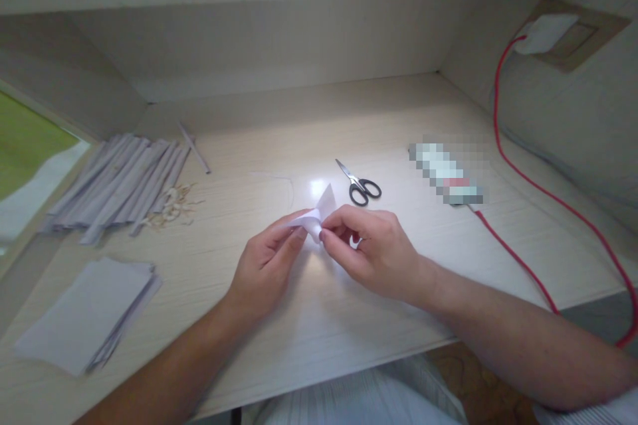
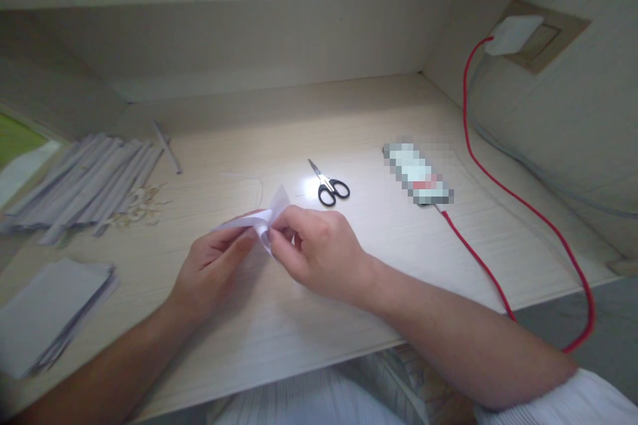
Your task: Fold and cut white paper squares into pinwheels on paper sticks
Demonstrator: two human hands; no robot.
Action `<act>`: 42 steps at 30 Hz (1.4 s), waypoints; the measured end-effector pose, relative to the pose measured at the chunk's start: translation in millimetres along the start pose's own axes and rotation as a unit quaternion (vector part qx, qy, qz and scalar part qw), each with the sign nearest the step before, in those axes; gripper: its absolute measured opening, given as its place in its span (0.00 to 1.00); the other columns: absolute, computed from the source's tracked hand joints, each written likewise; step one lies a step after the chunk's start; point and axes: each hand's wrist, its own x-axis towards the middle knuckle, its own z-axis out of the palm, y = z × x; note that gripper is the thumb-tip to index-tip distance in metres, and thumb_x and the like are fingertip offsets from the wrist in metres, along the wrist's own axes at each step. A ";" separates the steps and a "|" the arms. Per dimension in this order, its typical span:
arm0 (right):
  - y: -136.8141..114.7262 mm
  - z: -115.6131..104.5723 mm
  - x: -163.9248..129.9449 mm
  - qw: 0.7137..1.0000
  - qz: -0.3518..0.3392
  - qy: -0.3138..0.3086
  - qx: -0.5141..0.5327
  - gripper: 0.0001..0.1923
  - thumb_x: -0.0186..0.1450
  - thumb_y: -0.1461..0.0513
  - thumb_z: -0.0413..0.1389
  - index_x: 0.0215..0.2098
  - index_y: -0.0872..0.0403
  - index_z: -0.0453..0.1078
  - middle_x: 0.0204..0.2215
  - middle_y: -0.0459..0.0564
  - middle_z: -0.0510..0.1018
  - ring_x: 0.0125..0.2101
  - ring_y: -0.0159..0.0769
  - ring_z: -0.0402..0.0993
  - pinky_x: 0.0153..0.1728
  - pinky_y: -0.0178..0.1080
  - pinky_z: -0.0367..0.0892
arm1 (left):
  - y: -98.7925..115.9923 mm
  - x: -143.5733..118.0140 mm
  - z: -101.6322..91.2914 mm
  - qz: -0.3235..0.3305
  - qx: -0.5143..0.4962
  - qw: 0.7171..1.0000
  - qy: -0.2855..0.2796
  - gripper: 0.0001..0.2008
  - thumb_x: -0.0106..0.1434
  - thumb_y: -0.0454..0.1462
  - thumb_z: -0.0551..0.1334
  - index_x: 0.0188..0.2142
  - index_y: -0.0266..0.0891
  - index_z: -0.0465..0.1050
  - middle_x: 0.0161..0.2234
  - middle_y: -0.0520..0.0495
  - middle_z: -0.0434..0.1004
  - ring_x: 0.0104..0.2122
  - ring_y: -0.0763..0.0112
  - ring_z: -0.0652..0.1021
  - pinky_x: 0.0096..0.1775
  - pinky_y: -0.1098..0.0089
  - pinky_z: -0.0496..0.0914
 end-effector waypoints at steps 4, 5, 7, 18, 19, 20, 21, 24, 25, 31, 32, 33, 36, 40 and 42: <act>0.4 -0.2 0.3 0.999 0.029 -0.002 0.020 0.07 0.68 0.63 0.58 0.32 0.56 0.73 0.25 0.43 0.77 0.23 0.27 0.69 0.27 0.33 0.61 | 1.1 0.5 1.2 0.012 -0.003 1.000 0.009 0.12 0.68 0.44 0.66 0.49 0.50 0.82 0.54 0.48 0.82 0.55 0.61 0.78 0.61 0.61 0.66; 0.4 -0.4 0.5 0.999 0.038 -0.003 0.032 0.07 0.68 0.63 0.58 0.32 0.56 0.73 0.25 0.43 0.77 0.24 0.27 0.69 0.27 0.32 0.61 | 2.3 0.7 2.0 0.014 -0.011 1.000 0.012 0.11 0.68 0.43 0.66 0.49 0.50 0.82 0.52 0.48 0.82 0.54 0.62 0.78 0.60 0.62 0.68; 0.5 -1.3 1.0 0.996 0.057 -0.008 0.066 0.07 0.68 0.62 0.59 0.32 0.56 0.74 0.25 0.43 0.77 0.24 0.26 0.68 0.27 0.32 0.62 | 5.5 1.0 3.7 0.020 -0.036 0.999 0.023 0.10 0.68 0.42 0.66 0.48 0.49 0.81 0.47 0.49 0.83 0.48 0.65 0.80 0.54 0.65 0.72; 2.2 -1.9 7.2 0.923 0.170 -0.088 0.334 0.06 0.67 0.63 0.59 0.32 0.56 0.73 0.23 0.44 0.77 0.23 0.29 0.71 0.26 0.33 0.67 | 17.9 -9.1 3.5 0.085 0.002 0.990 0.117 0.06 0.65 0.35 0.69 0.42 0.46 0.79 0.38 0.51 0.81 0.40 0.68 0.80 0.46 0.66 0.73; 2.8 -1.6 7.1 0.918 0.169 -0.094 0.346 0.07 0.67 0.61 0.60 0.32 0.56 0.74 0.24 0.44 0.77 0.23 0.29 0.71 0.26 0.33 0.67 | 18.6 -9.8 3.2 0.094 0.005 0.988 0.119 0.06 0.65 0.35 0.69 0.42 0.46 0.80 0.38 0.51 0.81 0.39 0.68 0.80 0.45 0.67 0.73; 3.5 -1.4 7.0 0.916 0.168 -0.099 0.351 0.08 0.67 0.60 0.61 0.32 0.56 0.74 0.24 0.45 0.77 0.23 0.29 0.71 0.26 0.33 0.67 | 19.4 -10.3 2.8 0.104 0.008 0.987 0.118 0.06 0.65 0.34 0.69 0.42 0.46 0.80 0.38 0.51 0.81 0.39 0.69 0.80 0.45 0.67 0.72; 4.1 -1.3 6.9 0.915 0.167 -0.103 0.353 0.09 0.67 0.59 0.62 0.32 0.56 0.74 0.25 0.45 0.78 0.24 0.29 0.72 0.27 0.33 0.67 | 20.1 -10.7 2.4 0.114 0.010 0.987 0.116 0.07 0.65 0.33 0.68 0.42 0.46 0.80 0.38 0.51 0.81 0.38 0.70 0.79 0.44 0.68 0.72; 5.3 -1.7 6.2 0.917 0.161 -0.109 0.348 0.10 0.68 0.58 0.63 0.33 0.57 0.75 0.25 0.46 0.78 0.25 0.30 0.72 0.28 0.34 0.68 | 22.2 -11.2 1.2 0.138 -0.002 0.985 0.099 0.08 0.64 0.31 0.68 0.42 0.45 0.81 0.37 0.51 0.81 0.38 0.71 0.78 0.43 0.69 0.71; 5.4 -2.0 5.8 0.919 0.157 -0.108 0.346 0.10 0.67 0.58 0.63 0.33 0.57 0.76 0.25 0.46 0.78 0.25 0.30 0.72 0.28 0.34 0.68 | 22.9 -11.4 0.9 0.144 -0.007 0.985 0.095 0.09 0.64 0.30 0.69 0.42 0.45 0.81 0.37 0.51 0.81 0.38 0.71 0.78 0.43 0.69 0.71; 5.0 -4.7 1.9 0.932 0.139 -0.106 0.317 0.08 0.66 0.59 0.65 0.32 0.56 0.77 0.28 0.48 0.79 0.28 0.32 0.75 0.28 0.34 0.69 | 27.6 -12.0 -0.3 0.174 -0.024 0.981 0.080 0.08 0.62 0.30 0.70 0.39 0.44 0.82 0.35 0.50 0.81 0.36 0.69 0.78 0.42 0.66 0.72; 4.8 -5.0 1.4 0.932 0.139 -0.107 0.316 0.08 0.66 0.60 0.66 0.32 0.56 0.77 0.28 0.48 0.79 0.28 0.32 0.75 0.28 0.34 0.69 | 28.2 -11.8 -0.4 0.176 -0.027 0.981 0.076 0.07 0.62 0.30 0.70 0.39 0.44 0.82 0.35 0.49 0.81 0.36 0.68 0.78 0.41 0.65 0.72; 4.5 -5.3 1.1 0.931 0.138 -0.107 0.319 0.07 0.66 0.60 0.66 0.32 0.56 0.77 0.28 0.47 0.79 0.27 0.32 0.75 0.28 0.34 0.69 | 28.7 -11.6 -0.4 0.176 -0.030 0.981 0.072 0.07 0.62 0.31 0.70 0.39 0.44 0.82 0.34 0.48 0.81 0.36 0.67 0.78 0.41 0.65 0.73; 2.2 -6.5 1.8 0.931 0.130 -0.112 0.321 0.07 0.67 0.60 0.65 0.33 0.55 0.77 0.27 0.47 0.78 0.27 0.32 0.75 0.27 0.34 0.70 | 29.9 -10.9 -0.6 0.169 -0.038 0.983 0.065 0.06 0.62 0.32 0.70 0.38 0.43 0.83 0.34 0.47 0.82 0.35 0.65 0.79 0.41 0.63 0.74; -1.9 -8.7 4.6 0.949 0.115 -0.112 0.270 0.09 0.68 0.58 0.64 0.34 0.56 0.78 0.27 0.48 0.79 0.27 0.33 0.76 0.27 0.35 0.71 | 31.2 -11.2 -1.6 0.174 -0.049 0.982 0.059 0.06 0.62 0.30 0.70 0.38 0.42 0.83 0.33 0.47 0.82 0.35 0.66 0.79 0.39 0.63 0.73; -3.1 -9.2 5.6 0.953 0.118 -0.105 0.258 0.09 0.67 0.58 0.65 0.33 0.56 0.78 0.27 0.49 0.80 0.27 0.34 0.76 0.27 0.35 0.71 | 32.3 -11.8 -2.0 0.176 -0.053 0.981 0.055 0.07 0.61 0.29 0.70 0.38 0.42 0.82 0.33 0.47 0.81 0.34 0.67 0.78 0.39 0.64 0.73</act>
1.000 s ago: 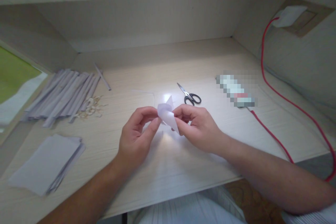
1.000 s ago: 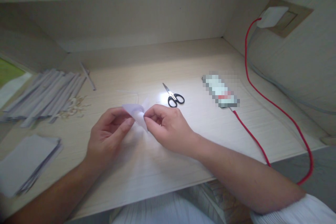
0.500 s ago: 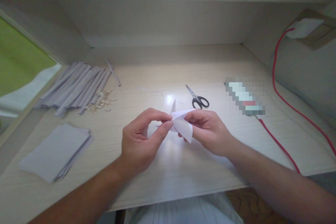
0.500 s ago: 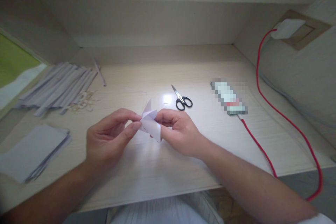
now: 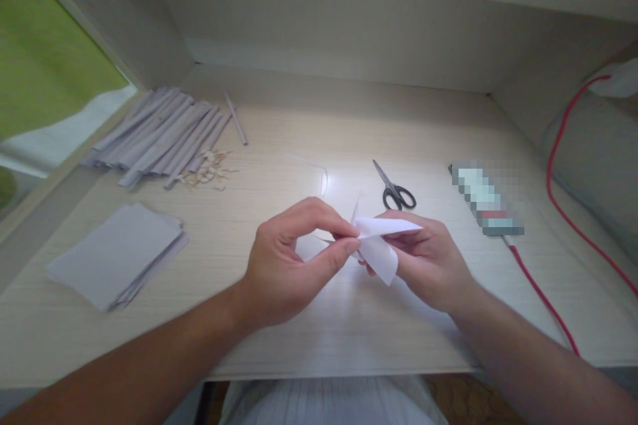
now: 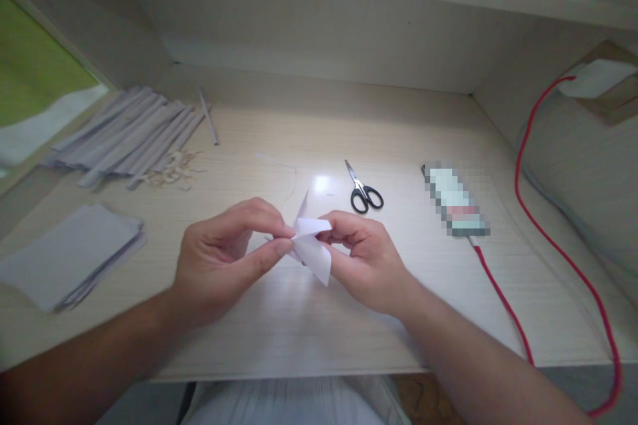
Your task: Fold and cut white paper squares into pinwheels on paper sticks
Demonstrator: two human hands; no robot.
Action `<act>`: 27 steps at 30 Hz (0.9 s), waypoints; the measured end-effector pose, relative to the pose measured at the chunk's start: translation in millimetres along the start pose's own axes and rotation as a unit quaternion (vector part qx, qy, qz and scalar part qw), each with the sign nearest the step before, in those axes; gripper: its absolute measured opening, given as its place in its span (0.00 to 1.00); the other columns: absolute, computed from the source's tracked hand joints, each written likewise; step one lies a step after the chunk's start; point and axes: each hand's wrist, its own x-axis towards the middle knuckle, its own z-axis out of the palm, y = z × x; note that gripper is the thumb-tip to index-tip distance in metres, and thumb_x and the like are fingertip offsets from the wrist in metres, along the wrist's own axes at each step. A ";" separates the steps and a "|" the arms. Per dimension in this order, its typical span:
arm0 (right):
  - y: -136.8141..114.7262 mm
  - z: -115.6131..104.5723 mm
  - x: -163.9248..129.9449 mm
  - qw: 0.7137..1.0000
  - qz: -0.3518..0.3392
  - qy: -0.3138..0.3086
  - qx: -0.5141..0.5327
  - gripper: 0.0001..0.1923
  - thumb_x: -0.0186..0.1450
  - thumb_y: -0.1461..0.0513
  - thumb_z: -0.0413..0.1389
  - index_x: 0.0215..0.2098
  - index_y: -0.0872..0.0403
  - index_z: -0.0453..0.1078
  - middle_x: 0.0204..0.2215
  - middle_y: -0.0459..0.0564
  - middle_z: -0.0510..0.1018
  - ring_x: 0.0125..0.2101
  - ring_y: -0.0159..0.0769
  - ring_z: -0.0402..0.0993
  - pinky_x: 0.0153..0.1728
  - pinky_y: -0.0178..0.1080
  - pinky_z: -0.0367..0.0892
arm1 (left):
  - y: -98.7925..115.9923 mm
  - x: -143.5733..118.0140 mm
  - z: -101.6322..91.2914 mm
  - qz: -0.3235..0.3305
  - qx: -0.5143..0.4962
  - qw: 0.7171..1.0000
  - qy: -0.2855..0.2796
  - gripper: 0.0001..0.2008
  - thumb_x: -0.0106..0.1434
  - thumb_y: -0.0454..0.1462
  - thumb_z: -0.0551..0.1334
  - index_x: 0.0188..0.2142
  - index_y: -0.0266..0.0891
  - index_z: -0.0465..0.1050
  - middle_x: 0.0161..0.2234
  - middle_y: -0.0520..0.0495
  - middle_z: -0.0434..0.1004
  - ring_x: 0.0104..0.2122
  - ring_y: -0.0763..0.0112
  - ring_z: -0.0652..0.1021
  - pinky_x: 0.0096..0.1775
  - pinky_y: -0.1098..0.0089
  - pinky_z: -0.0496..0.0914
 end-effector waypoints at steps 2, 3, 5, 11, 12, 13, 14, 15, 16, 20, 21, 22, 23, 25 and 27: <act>-0.2 0.6 0.2 1.000 0.010 0.007 0.026 0.09 0.66 0.58 0.66 0.33 0.55 0.78 0.26 0.48 0.81 0.26 0.33 0.77 0.26 0.35 0.72 | 1.4 -0.1 0.0 -0.001 -0.001 1.000 -0.004 0.07 0.62 0.29 0.70 0.38 0.41 0.82 0.33 0.48 0.81 0.34 0.68 0.78 0.39 0.64 0.72; 0.2 1.0 0.1 0.999 0.017 0.009 0.047 0.09 0.66 0.58 0.66 0.33 0.55 0.78 0.26 0.48 0.81 0.25 0.33 0.78 0.26 0.35 0.73 | 2.0 -0.1 0.1 -0.002 -0.001 1.000 -0.005 0.07 0.62 0.29 0.69 0.37 0.41 0.82 0.33 0.48 0.81 0.34 0.68 0.78 0.39 0.65 0.72; 1.6 2.3 -0.4 0.995 0.030 0.015 0.090 0.09 0.66 0.57 0.66 0.33 0.54 0.77 0.25 0.48 0.82 0.24 0.34 0.78 0.26 0.35 0.74 | 3.2 0.0 0.5 -0.009 0.000 1.000 -0.004 0.06 0.62 0.29 0.69 0.37 0.41 0.81 0.33 0.49 0.81 0.34 0.68 0.78 0.39 0.65 0.71; 3.2 4.9 -1.8 0.989 0.042 0.015 0.142 0.06 0.67 0.59 0.65 0.38 0.53 0.77 0.24 0.46 0.82 0.24 0.32 0.78 0.30 0.35 0.76 | 4.5 0.2 2.1 -0.035 0.014 0.999 0.012 0.04 0.64 0.31 0.68 0.36 0.41 0.80 0.33 0.49 0.81 0.34 0.68 0.78 0.39 0.65 0.72; 2.9 4.8 -1.7 0.989 0.042 0.014 0.138 0.05 0.67 0.59 0.64 0.38 0.53 0.77 0.25 0.46 0.82 0.25 0.32 0.78 0.30 0.36 0.76 | 4.3 0.2 2.2 -0.038 0.016 0.999 0.014 0.04 0.64 0.31 0.68 0.36 0.41 0.80 0.33 0.49 0.81 0.34 0.68 0.78 0.39 0.64 0.72; 2.5 4.7 -1.6 0.990 0.041 0.012 0.132 0.05 0.67 0.60 0.64 0.38 0.53 0.77 0.26 0.47 0.82 0.25 0.32 0.78 0.30 0.36 0.76 | 4.0 0.1 2.2 -0.039 0.020 0.999 0.015 0.03 0.64 0.31 0.68 0.36 0.41 0.80 0.32 0.49 0.81 0.34 0.67 0.78 0.39 0.64 0.72; 2.2 4.6 -1.5 0.991 0.039 0.012 0.125 0.05 0.67 0.60 0.64 0.38 0.53 0.77 0.26 0.47 0.82 0.25 0.32 0.78 0.30 0.36 0.76 | 3.6 0.1 2.2 -0.038 0.023 0.999 0.016 0.03 0.64 0.32 0.68 0.36 0.42 0.80 0.32 0.48 0.81 0.34 0.67 0.78 0.40 0.64 0.72; 2.1 4.4 -1.4 0.992 0.038 0.013 0.119 0.05 0.67 0.60 0.64 0.38 0.53 0.77 0.26 0.47 0.81 0.25 0.32 0.77 0.29 0.35 0.75 | 3.1 0.0 2.0 -0.033 0.027 0.999 0.016 0.03 0.64 0.32 0.68 0.36 0.42 0.80 0.33 0.48 0.81 0.34 0.67 0.78 0.40 0.64 0.73; 2.1 4.4 -1.4 0.993 0.037 0.015 0.115 0.05 0.67 0.60 0.64 0.38 0.53 0.77 0.26 0.46 0.81 0.25 0.32 0.77 0.29 0.35 0.75 | 2.5 -0.1 1.8 -0.023 0.032 0.999 0.017 0.04 0.64 0.32 0.68 0.36 0.42 0.80 0.33 0.48 0.81 0.34 0.66 0.78 0.40 0.63 0.73; 3.5 5.3 -1.4 0.992 0.053 0.015 0.113 0.08 0.68 0.57 0.63 0.36 0.54 0.75 0.25 0.46 0.80 0.22 0.30 0.75 0.26 0.33 0.72 | 0.6 -0.5 0.9 0.018 0.066 0.997 0.025 0.07 0.63 0.30 0.68 0.38 0.43 0.82 0.35 0.47 0.80 0.37 0.65 0.78 0.42 0.62 0.73; 4.1 5.6 -1.3 0.992 0.059 0.011 0.110 0.10 0.68 0.56 0.63 0.35 0.54 0.74 0.24 0.46 0.80 0.22 0.30 0.74 0.26 0.33 0.72 | 0.4 -0.5 0.7 0.021 0.075 0.997 0.027 0.07 0.63 0.30 0.68 0.38 0.43 0.82 0.35 0.46 0.80 0.38 0.65 0.78 0.42 0.62 0.73; 4.6 5.7 -1.2 0.992 0.065 0.007 0.107 0.11 0.68 0.55 0.64 0.35 0.54 0.74 0.24 0.47 0.80 0.22 0.31 0.74 0.25 0.33 0.72 | 0.1 -0.4 0.6 0.022 0.080 0.996 0.027 0.07 0.63 0.30 0.68 0.38 0.43 0.82 0.35 0.46 0.80 0.38 0.64 0.78 0.43 0.62 0.73; 5.1 5.8 -1.0 0.992 0.070 0.003 0.104 0.11 0.67 0.54 0.64 0.35 0.54 0.74 0.24 0.47 0.80 0.22 0.31 0.74 0.25 0.34 0.72 | 0.0 -0.2 0.4 0.022 0.081 0.996 0.028 0.06 0.63 0.31 0.68 0.38 0.43 0.82 0.35 0.46 0.80 0.38 0.64 0.78 0.43 0.61 0.73; 5.7 5.6 -0.7 0.992 0.077 -0.001 0.101 0.13 0.66 0.53 0.65 0.34 0.54 0.74 0.24 0.47 0.80 0.22 0.31 0.74 0.25 0.33 0.71 | -0.2 0.3 0.0 0.016 0.076 0.996 0.033 0.05 0.62 0.31 0.68 0.37 0.43 0.81 0.35 0.46 0.80 0.37 0.64 0.78 0.43 0.61 0.73; 5.6 5.2 -0.5 0.992 0.078 -0.001 0.102 0.14 0.66 0.52 0.65 0.34 0.54 0.74 0.24 0.47 0.80 0.23 0.32 0.75 0.24 0.33 0.71 | -0.1 0.8 -0.7 0.010 0.072 0.997 0.037 0.05 0.61 0.31 0.69 0.36 0.42 0.80 0.34 0.47 0.79 0.37 0.64 0.78 0.44 0.61 0.73</act>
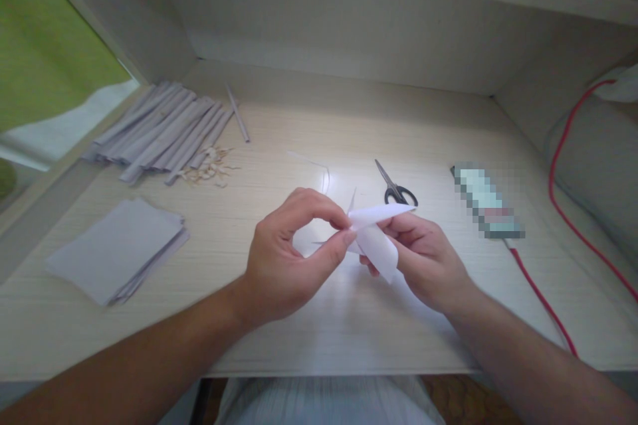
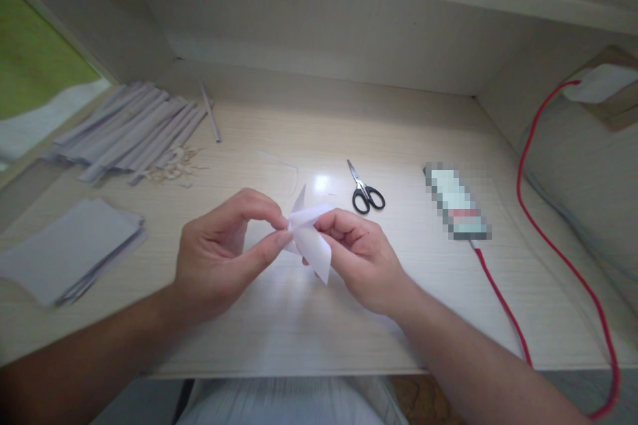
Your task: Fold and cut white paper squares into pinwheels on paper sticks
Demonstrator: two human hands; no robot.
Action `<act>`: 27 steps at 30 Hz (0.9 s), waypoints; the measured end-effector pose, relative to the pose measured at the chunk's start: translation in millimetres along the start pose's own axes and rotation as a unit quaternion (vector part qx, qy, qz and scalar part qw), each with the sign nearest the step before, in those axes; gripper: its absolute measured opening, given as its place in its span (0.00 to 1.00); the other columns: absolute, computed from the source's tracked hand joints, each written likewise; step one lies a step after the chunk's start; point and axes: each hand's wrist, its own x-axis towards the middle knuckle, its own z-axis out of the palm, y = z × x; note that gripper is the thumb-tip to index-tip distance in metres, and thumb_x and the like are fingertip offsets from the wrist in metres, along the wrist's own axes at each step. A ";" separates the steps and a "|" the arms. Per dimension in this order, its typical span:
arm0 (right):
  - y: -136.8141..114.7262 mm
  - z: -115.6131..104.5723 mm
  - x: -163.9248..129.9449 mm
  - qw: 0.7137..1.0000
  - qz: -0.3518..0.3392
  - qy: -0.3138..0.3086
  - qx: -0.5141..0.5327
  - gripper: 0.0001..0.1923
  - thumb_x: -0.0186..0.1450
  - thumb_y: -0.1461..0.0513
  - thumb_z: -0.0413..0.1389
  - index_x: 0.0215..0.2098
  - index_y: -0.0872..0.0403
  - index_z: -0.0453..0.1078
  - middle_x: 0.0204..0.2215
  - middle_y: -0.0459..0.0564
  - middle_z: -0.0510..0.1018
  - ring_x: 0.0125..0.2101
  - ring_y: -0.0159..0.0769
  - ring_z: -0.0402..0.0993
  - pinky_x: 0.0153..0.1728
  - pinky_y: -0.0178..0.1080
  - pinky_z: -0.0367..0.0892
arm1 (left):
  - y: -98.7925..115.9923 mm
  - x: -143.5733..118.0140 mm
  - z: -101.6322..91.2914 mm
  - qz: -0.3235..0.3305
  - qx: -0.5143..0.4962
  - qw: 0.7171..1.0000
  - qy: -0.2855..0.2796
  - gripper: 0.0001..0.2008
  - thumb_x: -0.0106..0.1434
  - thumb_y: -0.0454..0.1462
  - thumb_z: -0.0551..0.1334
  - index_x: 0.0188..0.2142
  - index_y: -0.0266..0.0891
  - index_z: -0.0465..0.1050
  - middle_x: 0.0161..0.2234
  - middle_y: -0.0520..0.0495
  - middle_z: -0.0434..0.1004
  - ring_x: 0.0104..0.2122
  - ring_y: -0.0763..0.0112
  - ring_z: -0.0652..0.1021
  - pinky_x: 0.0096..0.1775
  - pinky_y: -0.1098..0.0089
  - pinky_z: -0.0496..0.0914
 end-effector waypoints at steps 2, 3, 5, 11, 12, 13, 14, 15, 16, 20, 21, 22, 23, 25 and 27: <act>-0.9 -0.3 -0.2 1.000 -0.001 0.000 0.001 0.13 0.65 0.53 0.66 0.33 0.53 0.74 0.24 0.47 0.80 0.23 0.32 0.75 0.24 0.33 0.71 | 0.1 0.7 -0.9 0.003 0.001 1.000 -0.001 0.05 0.61 0.30 0.70 0.35 0.42 0.80 0.34 0.47 0.79 0.37 0.64 0.78 0.44 0.61 0.72; -1.5 -0.3 -0.3 1.000 -0.001 -0.003 0.000 0.12 0.65 0.54 0.66 0.33 0.54 0.74 0.24 0.47 0.80 0.23 0.32 0.75 0.25 0.33 0.71 | 0.1 1.1 -1.4 0.006 0.003 1.000 -0.004 0.05 0.61 0.30 0.70 0.35 0.42 0.80 0.34 0.48 0.80 0.37 0.64 0.78 0.44 0.61 0.72; -2.3 -0.5 -0.6 1.000 -0.003 -0.006 -0.001 0.10 0.65 0.56 0.66 0.34 0.54 0.74 0.24 0.46 0.79 0.23 0.31 0.74 0.25 0.33 0.71 | 0.2 1.8 -2.2 0.013 0.008 1.000 -0.012 0.05 0.61 0.30 0.70 0.35 0.42 0.81 0.34 0.48 0.80 0.38 0.64 0.78 0.44 0.61 0.72; -2.6 -0.8 -0.3 0.999 -0.034 0.002 -0.030 0.08 0.67 0.57 0.63 0.36 0.54 0.75 0.26 0.47 0.79 0.25 0.32 0.76 0.27 0.34 0.73 | 0.1 2.9 -2.3 0.011 0.019 1.000 -0.017 0.05 0.61 0.31 0.70 0.35 0.43 0.82 0.34 0.48 0.81 0.37 0.64 0.78 0.44 0.61 0.72; -2.7 -0.7 -0.1 0.999 -0.041 0.002 -0.033 0.09 0.67 0.56 0.63 0.36 0.54 0.75 0.26 0.47 0.79 0.25 0.32 0.76 0.28 0.34 0.73 | 0.0 2.9 -2.1 0.010 0.018 1.000 -0.016 0.05 0.61 0.31 0.70 0.35 0.43 0.82 0.34 0.48 0.81 0.37 0.64 0.78 0.44 0.61 0.72; -2.8 -0.7 0.0 0.998 -0.046 0.003 -0.037 0.09 0.67 0.56 0.63 0.36 0.54 0.75 0.25 0.46 0.79 0.25 0.32 0.76 0.28 0.34 0.73 | -0.1 3.0 -2.0 0.008 0.016 1.000 -0.016 0.05 0.61 0.31 0.70 0.35 0.43 0.81 0.33 0.48 0.81 0.37 0.64 0.78 0.43 0.61 0.72; -2.7 -0.7 -0.1 0.998 -0.049 0.004 -0.042 0.08 0.67 0.57 0.63 0.36 0.54 0.75 0.25 0.46 0.79 0.25 0.33 0.76 0.28 0.35 0.74 | -0.3 3.0 -1.8 0.005 0.015 1.000 -0.016 0.05 0.61 0.31 0.70 0.35 0.43 0.81 0.33 0.48 0.81 0.37 0.64 0.78 0.43 0.61 0.73; -2.3 -0.8 -0.2 0.998 -0.051 0.005 -0.047 0.08 0.67 0.57 0.63 0.37 0.54 0.75 0.25 0.46 0.79 0.25 0.32 0.76 0.28 0.35 0.73 | -0.6 2.9 -1.5 0.001 0.014 1.000 -0.016 0.05 0.61 0.31 0.70 0.34 0.43 0.81 0.33 0.48 0.81 0.37 0.64 0.79 0.43 0.61 0.73; -1.5 -1.1 -0.5 0.997 -0.053 0.007 -0.052 0.08 0.67 0.57 0.63 0.37 0.54 0.75 0.25 0.46 0.79 0.25 0.32 0.75 0.28 0.35 0.73 | -0.9 2.8 -1.3 -0.003 0.012 1.000 -0.017 0.05 0.61 0.31 0.70 0.34 0.43 0.81 0.33 0.48 0.81 0.36 0.64 0.79 0.43 0.61 0.73; 4.7 -3.1 -2.3 0.995 -0.065 0.009 -0.070 0.05 0.69 0.60 0.61 0.39 0.54 0.75 0.25 0.45 0.78 0.24 0.31 0.73 0.28 0.34 0.70 | -2.9 1.9 -0.6 -0.030 0.001 0.999 -0.012 0.04 0.62 0.31 0.70 0.33 0.42 0.81 0.33 0.48 0.82 0.36 0.65 0.79 0.43 0.62 0.73; 6.4 -3.6 -2.7 0.995 -0.066 0.008 -0.076 0.04 0.70 0.61 0.60 0.39 0.54 0.74 0.25 0.45 0.78 0.24 0.31 0.72 0.28 0.34 0.70 | -3.5 1.5 -0.5 -0.039 0.001 0.999 -0.011 0.03 0.62 0.32 0.70 0.33 0.42 0.81 0.33 0.48 0.82 0.36 0.65 0.79 0.43 0.62 0.73; 8.0 -4.0 -3.0 0.994 -0.066 0.008 -0.082 0.04 0.70 0.61 0.60 0.39 0.54 0.74 0.25 0.45 0.78 0.25 0.31 0.72 0.28 0.34 0.69 | -4.2 1.1 -0.4 -0.049 0.001 0.999 -0.011 0.03 0.62 0.32 0.70 0.33 0.42 0.81 0.34 0.48 0.82 0.36 0.65 0.80 0.43 0.62 0.73; 9.3 -4.3 -3.2 0.994 -0.064 0.008 -0.090 0.04 0.70 0.61 0.59 0.39 0.54 0.74 0.25 0.45 0.77 0.25 0.31 0.72 0.28 0.34 0.69 | -5.2 0.6 -0.2 -0.060 0.001 0.998 -0.011 0.02 0.62 0.33 0.70 0.33 0.41 0.81 0.34 0.48 0.82 0.36 0.65 0.80 0.43 0.62 0.73; 10.6 -4.1 -2.9 0.993 -0.060 0.012 -0.103 0.04 0.71 0.61 0.59 0.39 0.54 0.73 0.25 0.45 0.77 0.25 0.31 0.71 0.28 0.35 0.68 | -7.6 -0.4 0.5 -0.083 -0.001 0.996 -0.015 0.01 0.62 0.34 0.70 0.33 0.41 0.81 0.34 0.47 0.82 0.36 0.64 0.80 0.43 0.63 0.74; 10.3 -3.0 -1.7 0.992 -0.054 0.018 -0.110 0.06 0.71 0.60 0.58 0.38 0.54 0.73 0.24 0.44 0.76 0.24 0.31 0.69 0.27 0.35 0.66 | -11.0 -1.0 1.7 -0.109 -0.008 0.994 -0.019 0.01 0.62 0.35 0.70 0.33 0.41 0.80 0.34 0.47 0.83 0.36 0.64 0.81 0.42 0.63 0.74</act>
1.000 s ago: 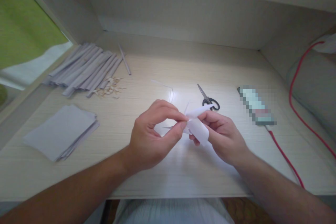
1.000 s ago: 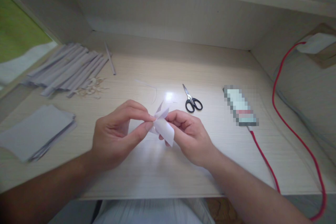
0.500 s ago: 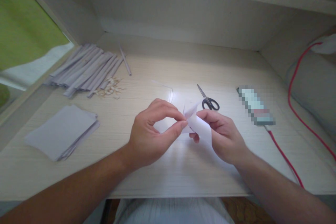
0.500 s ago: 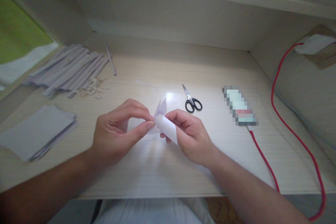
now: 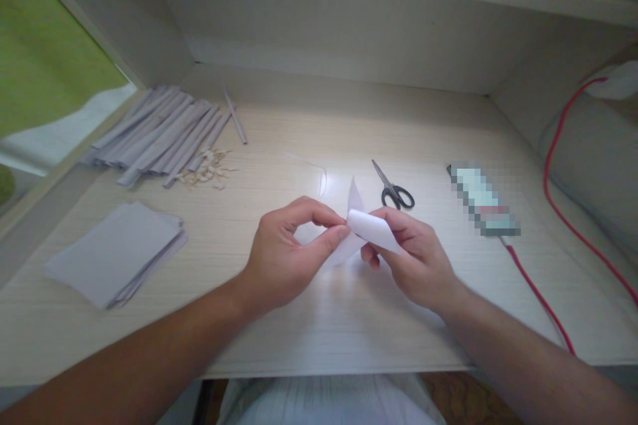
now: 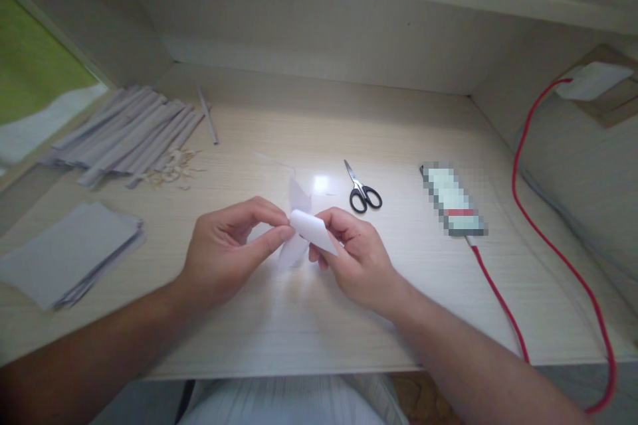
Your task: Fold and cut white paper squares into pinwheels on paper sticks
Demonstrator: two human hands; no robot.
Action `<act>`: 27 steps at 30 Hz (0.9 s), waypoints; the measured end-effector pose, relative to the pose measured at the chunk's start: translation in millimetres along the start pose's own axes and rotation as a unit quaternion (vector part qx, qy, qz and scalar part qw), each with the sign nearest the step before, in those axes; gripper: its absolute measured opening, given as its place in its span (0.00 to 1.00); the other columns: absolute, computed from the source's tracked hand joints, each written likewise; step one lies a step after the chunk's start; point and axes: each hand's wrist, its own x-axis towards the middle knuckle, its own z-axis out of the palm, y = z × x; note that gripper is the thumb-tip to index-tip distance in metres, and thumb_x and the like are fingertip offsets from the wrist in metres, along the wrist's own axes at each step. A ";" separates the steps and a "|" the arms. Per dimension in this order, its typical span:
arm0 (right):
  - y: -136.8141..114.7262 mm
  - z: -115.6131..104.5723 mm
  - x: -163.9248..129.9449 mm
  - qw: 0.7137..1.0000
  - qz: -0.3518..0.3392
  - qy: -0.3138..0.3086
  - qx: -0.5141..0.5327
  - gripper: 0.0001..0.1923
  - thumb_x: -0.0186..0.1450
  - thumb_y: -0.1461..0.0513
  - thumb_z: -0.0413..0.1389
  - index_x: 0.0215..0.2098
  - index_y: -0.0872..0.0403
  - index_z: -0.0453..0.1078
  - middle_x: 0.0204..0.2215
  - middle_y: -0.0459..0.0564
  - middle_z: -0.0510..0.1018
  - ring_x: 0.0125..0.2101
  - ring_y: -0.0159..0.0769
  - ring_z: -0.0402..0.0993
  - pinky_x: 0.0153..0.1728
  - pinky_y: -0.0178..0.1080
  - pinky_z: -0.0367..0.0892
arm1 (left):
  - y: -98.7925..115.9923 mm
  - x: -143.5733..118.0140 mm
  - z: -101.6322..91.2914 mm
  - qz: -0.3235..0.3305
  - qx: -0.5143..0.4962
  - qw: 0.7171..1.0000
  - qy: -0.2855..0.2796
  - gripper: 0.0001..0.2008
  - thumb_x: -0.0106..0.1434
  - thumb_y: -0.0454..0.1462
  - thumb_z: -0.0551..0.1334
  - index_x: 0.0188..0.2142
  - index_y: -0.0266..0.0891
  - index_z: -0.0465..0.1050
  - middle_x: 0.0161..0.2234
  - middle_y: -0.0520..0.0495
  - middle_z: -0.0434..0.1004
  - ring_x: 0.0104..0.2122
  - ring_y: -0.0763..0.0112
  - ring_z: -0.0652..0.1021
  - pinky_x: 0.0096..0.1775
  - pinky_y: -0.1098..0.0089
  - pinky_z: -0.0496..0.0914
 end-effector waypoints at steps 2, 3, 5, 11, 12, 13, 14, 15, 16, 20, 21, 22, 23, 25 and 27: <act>-1.3 1.3 1.7 1.000 0.003 0.007 -0.007 0.08 0.71 0.59 0.57 0.36 0.55 0.72 0.24 0.44 0.74 0.24 0.31 0.68 0.27 0.34 0.64 | -3.6 0.9 1.5 -0.028 -0.012 1.000 -0.003 0.02 0.61 0.35 0.70 0.32 0.40 0.81 0.33 0.47 0.83 0.35 0.65 0.81 0.41 0.64 0.74; -1.9 1.9 2.7 1.000 0.004 0.011 -0.011 0.08 0.71 0.60 0.57 0.35 0.55 0.72 0.23 0.44 0.74 0.24 0.31 0.67 0.27 0.34 0.64 | -5.2 1.5 2.3 -0.042 -0.019 0.999 -0.003 0.02 0.60 0.36 0.71 0.32 0.40 0.81 0.32 0.47 0.84 0.34 0.65 0.81 0.40 0.65 0.74; -2.6 2.7 4.5 1.000 0.004 0.014 -0.018 0.08 0.70 0.60 0.57 0.34 0.55 0.71 0.23 0.44 0.73 0.24 0.30 0.67 0.27 0.34 0.62 | -7.4 3.2 3.8 -0.068 -0.029 0.997 -0.004 0.03 0.59 0.36 0.71 0.31 0.39 0.81 0.31 0.48 0.84 0.34 0.66 0.81 0.39 0.67 0.74; 2.6 3.5 9.1 1.000 0.009 0.013 -0.006 0.06 0.68 0.62 0.58 0.33 0.55 0.71 0.24 0.43 0.72 0.24 0.29 0.65 0.26 0.33 0.60 | -5.8 8.0 4.3 -0.137 -0.032 0.990 -0.004 0.03 0.56 0.36 0.72 0.29 0.38 0.82 0.30 0.48 0.85 0.31 0.67 0.82 0.35 0.70 0.74; 3.9 3.6 9.8 1.000 0.012 0.014 -0.001 0.06 0.68 0.62 0.58 0.33 0.56 0.71 0.24 0.43 0.72 0.24 0.29 0.65 0.26 0.33 0.60 | -5.4 8.6 4.1 -0.146 -0.033 0.989 -0.004 0.03 0.55 0.36 0.72 0.29 0.38 0.82 0.29 0.48 0.85 0.31 0.67 0.82 0.35 0.70 0.74; 5.2 3.7 10.3 1.000 0.015 0.014 0.004 0.06 0.68 0.62 0.58 0.33 0.56 0.71 0.24 0.42 0.72 0.24 0.29 0.65 0.26 0.33 0.59 | -5.2 9.2 3.9 -0.153 -0.035 0.988 -0.005 0.03 0.55 0.36 0.72 0.28 0.38 0.82 0.29 0.48 0.85 0.30 0.68 0.82 0.35 0.71 0.74; 6.5 3.8 10.8 1.000 0.018 0.014 0.009 0.05 0.67 0.62 0.58 0.33 0.56 0.71 0.23 0.42 0.71 0.23 0.29 0.64 0.25 0.33 0.58 | -5.3 9.7 3.8 -0.157 -0.036 0.987 -0.006 0.04 0.55 0.36 0.72 0.28 0.38 0.82 0.29 0.48 0.85 0.30 0.68 0.81 0.34 0.71 0.74; 7.7 4.0 11.3 1.000 0.021 0.014 0.012 0.05 0.67 0.62 0.59 0.33 0.56 0.70 0.23 0.42 0.71 0.23 0.28 0.63 0.25 0.33 0.58 | -5.6 10.1 3.8 -0.159 -0.035 0.987 -0.007 0.04 0.55 0.36 0.72 0.28 0.38 0.82 0.29 0.48 0.85 0.30 0.69 0.81 0.34 0.71 0.73; 9.0 4.1 11.7 1.000 0.024 0.013 0.014 0.05 0.66 0.62 0.59 0.33 0.56 0.70 0.22 0.41 0.70 0.23 0.28 0.62 0.24 0.33 0.57 | -6.1 10.5 3.8 -0.160 -0.034 0.987 -0.006 0.04 0.54 0.36 0.72 0.28 0.38 0.82 0.29 0.48 0.85 0.30 0.69 0.81 0.34 0.72 0.73; 14.0 5.3 13.7 0.999 0.032 0.009 0.017 0.05 0.66 0.63 0.58 0.32 0.55 0.69 0.21 0.40 0.67 0.22 0.28 0.60 0.23 0.33 0.54 | -9.2 11.4 3.7 -0.163 -0.028 0.986 -0.002 0.04 0.54 0.36 0.72 0.28 0.37 0.82 0.29 0.48 0.84 0.30 0.70 0.81 0.34 0.72 0.73; 15.2 5.7 14.3 0.999 0.033 0.009 0.017 0.05 0.65 0.63 0.57 0.31 0.54 0.69 0.21 0.39 0.67 0.22 0.28 0.59 0.23 0.33 0.54 | -10.0 11.7 3.7 -0.165 -0.029 0.986 -0.001 0.04 0.54 0.36 0.72 0.28 0.37 0.82 0.29 0.49 0.84 0.29 0.70 0.81 0.34 0.72 0.73; 16.4 6.1 15.0 0.999 0.033 0.009 0.017 0.06 0.65 0.63 0.57 0.30 0.54 0.68 0.21 0.39 0.67 0.22 0.28 0.59 0.23 0.33 0.54 | -10.6 11.9 3.7 -0.168 -0.031 0.985 0.000 0.04 0.54 0.36 0.73 0.28 0.37 0.82 0.28 0.49 0.84 0.29 0.70 0.80 0.33 0.73 0.73; 17.5 6.4 15.6 0.999 0.032 0.009 0.017 0.06 0.65 0.63 0.57 0.29 0.54 0.68 0.21 0.39 0.66 0.22 0.28 0.59 0.23 0.34 0.53 | -11.1 12.3 3.8 -0.172 -0.035 0.984 0.001 0.04 0.54 0.36 0.73 0.28 0.37 0.82 0.28 0.49 0.84 0.29 0.71 0.80 0.33 0.73 0.73; 19.5 6.9 16.7 0.999 0.031 0.008 0.016 0.08 0.65 0.63 0.57 0.27 0.54 0.66 0.21 0.39 0.66 0.22 0.28 0.59 0.23 0.34 0.53 | -11.7 13.1 4.1 -0.180 -0.043 0.983 -0.001 0.05 0.53 0.36 0.73 0.27 0.37 0.82 0.27 0.49 0.84 0.28 0.71 0.80 0.33 0.73 0.73; 21.1 7.0 17.5 0.999 0.028 0.007 0.016 0.08 0.64 0.63 0.56 0.26 0.54 0.66 0.20 0.40 0.66 0.22 0.28 0.59 0.23 0.34 0.54 | -12.0 13.7 4.5 -0.185 -0.047 0.982 -0.003 0.05 0.53 0.36 0.73 0.27 0.37 0.82 0.27 0.49 0.84 0.27 0.71 0.80 0.32 0.73 0.72</act>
